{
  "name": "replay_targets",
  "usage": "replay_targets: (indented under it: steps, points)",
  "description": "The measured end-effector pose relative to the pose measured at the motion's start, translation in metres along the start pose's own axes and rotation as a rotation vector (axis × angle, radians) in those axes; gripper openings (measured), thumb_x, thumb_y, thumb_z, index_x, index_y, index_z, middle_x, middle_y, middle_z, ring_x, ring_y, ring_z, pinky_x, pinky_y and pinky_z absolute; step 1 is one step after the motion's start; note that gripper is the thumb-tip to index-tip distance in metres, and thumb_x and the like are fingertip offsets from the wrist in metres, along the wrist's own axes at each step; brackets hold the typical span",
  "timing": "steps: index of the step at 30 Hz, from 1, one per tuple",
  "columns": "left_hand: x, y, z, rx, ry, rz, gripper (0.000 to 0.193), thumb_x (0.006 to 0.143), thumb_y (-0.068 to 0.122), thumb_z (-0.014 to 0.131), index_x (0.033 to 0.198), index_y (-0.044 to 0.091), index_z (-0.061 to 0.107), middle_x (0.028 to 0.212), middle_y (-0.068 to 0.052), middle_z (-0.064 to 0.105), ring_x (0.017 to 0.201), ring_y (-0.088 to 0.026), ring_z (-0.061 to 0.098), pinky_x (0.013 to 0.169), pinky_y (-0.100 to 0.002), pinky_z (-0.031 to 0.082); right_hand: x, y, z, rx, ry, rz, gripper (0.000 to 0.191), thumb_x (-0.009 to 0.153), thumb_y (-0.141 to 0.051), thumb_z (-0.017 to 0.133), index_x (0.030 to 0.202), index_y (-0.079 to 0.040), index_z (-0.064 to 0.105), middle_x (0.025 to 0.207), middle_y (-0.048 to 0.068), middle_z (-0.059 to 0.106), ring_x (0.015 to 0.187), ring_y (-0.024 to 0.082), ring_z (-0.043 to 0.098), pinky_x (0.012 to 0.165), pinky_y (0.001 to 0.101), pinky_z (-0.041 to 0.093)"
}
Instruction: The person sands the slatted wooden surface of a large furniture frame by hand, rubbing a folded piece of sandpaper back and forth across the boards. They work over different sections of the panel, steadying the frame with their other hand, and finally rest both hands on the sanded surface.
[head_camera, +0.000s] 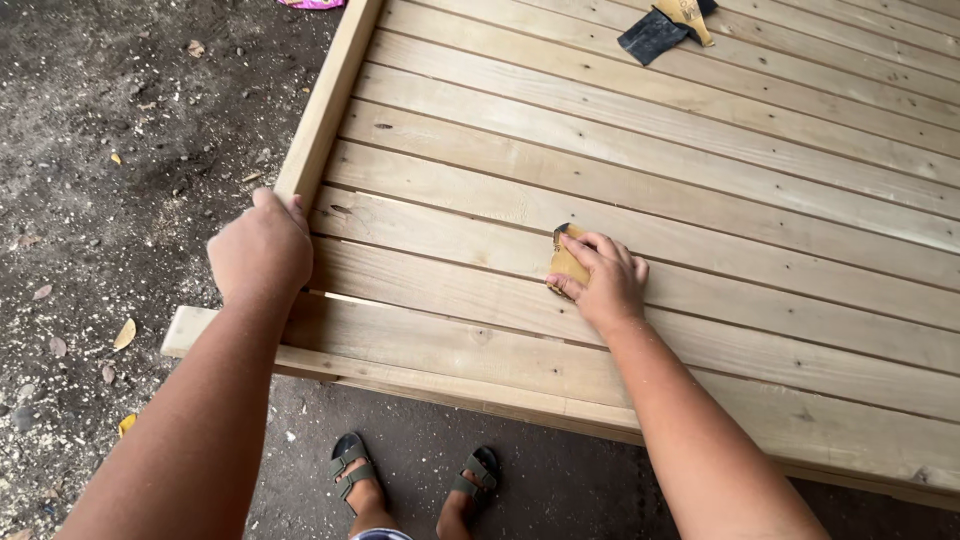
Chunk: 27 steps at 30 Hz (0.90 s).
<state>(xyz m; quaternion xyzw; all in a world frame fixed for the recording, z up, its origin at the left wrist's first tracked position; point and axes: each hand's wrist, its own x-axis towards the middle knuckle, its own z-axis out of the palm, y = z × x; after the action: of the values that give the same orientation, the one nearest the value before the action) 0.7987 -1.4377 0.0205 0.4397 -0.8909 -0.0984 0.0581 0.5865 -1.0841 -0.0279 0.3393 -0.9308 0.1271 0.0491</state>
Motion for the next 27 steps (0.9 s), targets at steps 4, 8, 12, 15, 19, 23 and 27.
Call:
replay_targets:
  steps: [4,8,12,15,19,23,27]
  points:
    - [0.001,0.003,-0.005,-0.028,-0.032,-0.016,0.045,0.113,0.041,0.034,0.109,0.002,0.057,0.082,-0.022,0.075,0.076,-0.042,0.074,0.072,-0.053,0.056,0.022,-0.037,0.009,0.005,-0.036,-0.091,0.065,0.075,-0.056,0.081,0.134,-0.030,0.069,0.132,-0.002,0.061,0.125,0.022,0.052,0.108,0.0497,0.029]
    - [0.002,0.005,-0.007,-0.027,-0.063,-0.033,0.044,0.111,0.041,0.034,0.107,0.004,0.057,0.082,-0.022,0.075,0.077,-0.042,0.074,0.072,-0.054,0.057,0.051,-0.107,0.033,0.118,-0.084,-0.185,0.068,0.072,-0.055,0.081,0.134,-0.030,0.068,0.133,-0.004,0.061,0.126,0.020,0.052,0.106,0.0475,0.032]
    - [0.003,0.004,-0.006,-0.007,-0.072,-0.022,0.044,0.112,0.041,0.034,0.107,0.004,0.057,0.083,-0.021,0.075,0.077,-0.041,0.074,0.072,-0.053,0.058,0.080,-0.193,0.061,0.161,-0.155,-0.214,0.068,0.076,-0.055,0.080,0.137,-0.028,0.065,0.135,-0.005,0.059,0.129,0.019,0.050,0.108,0.0459,0.032]
    - [0.004,0.003,-0.006,-0.005,-0.077,-0.018,0.044,0.111,0.042,0.035,0.107,0.004,0.057,0.083,-0.021,0.075,0.078,-0.041,0.074,0.073,-0.053,0.057,0.092,-0.245,0.073,0.191,-0.085,-0.227,0.066,0.075,-0.050,0.080,0.134,-0.026,0.067,0.136,-0.006,0.058,0.129,0.018,0.051,0.107,0.0457,0.033]
    - [0.004,0.004,-0.009,-0.042,-0.090,-0.024,0.045,0.111,0.043,0.035,0.106,0.004,0.058,0.084,-0.022,0.075,0.078,-0.042,0.074,0.074,-0.054,0.057,0.091,-0.260,0.073,0.191,-0.061,-0.209,0.061,0.075,-0.046,0.081,0.132,-0.027,0.069,0.135,-0.008,0.060,0.129,0.015,0.052,0.107,0.0457,0.034]
    - [0.002,0.006,-0.012,-0.050,-0.113,-0.059,0.046,0.111,0.044,0.035,0.108,0.004,0.057,0.084,-0.023,0.075,0.079,-0.044,0.073,0.076,-0.055,0.056,0.076,-0.217,0.056,0.201,-0.110,-0.151,0.066,0.074,-0.053,0.080,0.135,-0.031,0.067,0.132,-0.009,0.061,0.126,0.015,0.053,0.105,0.0460,0.033]
    - [-0.002,0.006,-0.011,-0.046,-0.085,-0.040,0.047,0.113,0.044,0.035,0.109,0.002,0.058,0.084,-0.024,0.075,0.078,-0.045,0.073,0.075,-0.056,0.057,0.049,-0.131,0.033,0.124,-0.067,-0.119,0.067,0.073,-0.057,0.080,0.134,-0.035,0.067,0.132,-0.008,0.061,0.126,0.016,0.053,0.105,0.0476,0.032]
